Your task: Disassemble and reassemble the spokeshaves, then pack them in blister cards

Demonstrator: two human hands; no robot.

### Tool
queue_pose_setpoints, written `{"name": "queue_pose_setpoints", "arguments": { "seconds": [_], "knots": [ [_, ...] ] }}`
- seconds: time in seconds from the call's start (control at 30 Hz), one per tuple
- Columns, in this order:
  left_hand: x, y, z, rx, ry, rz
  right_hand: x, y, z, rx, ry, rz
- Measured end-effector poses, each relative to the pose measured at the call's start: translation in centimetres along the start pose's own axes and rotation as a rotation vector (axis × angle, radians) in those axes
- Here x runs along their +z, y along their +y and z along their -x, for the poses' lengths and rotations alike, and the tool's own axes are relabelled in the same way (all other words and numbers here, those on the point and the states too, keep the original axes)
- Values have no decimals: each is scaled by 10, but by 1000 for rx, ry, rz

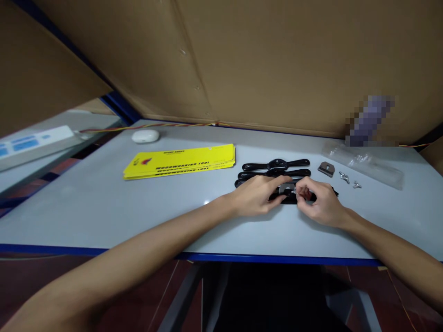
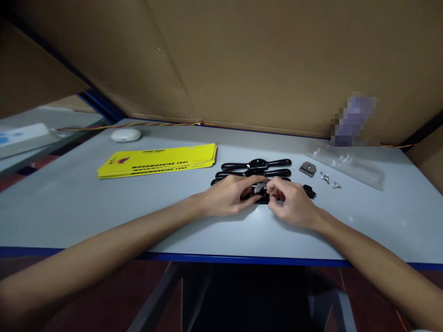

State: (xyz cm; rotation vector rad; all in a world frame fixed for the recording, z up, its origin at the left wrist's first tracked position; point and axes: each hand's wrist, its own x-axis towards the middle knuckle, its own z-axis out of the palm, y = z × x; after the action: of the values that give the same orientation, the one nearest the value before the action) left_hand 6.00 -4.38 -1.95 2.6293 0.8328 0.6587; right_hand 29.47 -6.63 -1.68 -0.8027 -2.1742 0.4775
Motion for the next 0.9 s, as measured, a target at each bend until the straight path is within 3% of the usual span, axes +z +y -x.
{"name": "queue_pose_setpoints", "arguments": {
  "seconds": [0.33, 0.9],
  "knots": [
    [0, 4, 4, -76, -119, -158, 0, -2, -1, -6, 2, -8],
    [-2, 7, 2, -92, -126, -150, -1, -3, -3, -20, -32, 51]
  ]
}}
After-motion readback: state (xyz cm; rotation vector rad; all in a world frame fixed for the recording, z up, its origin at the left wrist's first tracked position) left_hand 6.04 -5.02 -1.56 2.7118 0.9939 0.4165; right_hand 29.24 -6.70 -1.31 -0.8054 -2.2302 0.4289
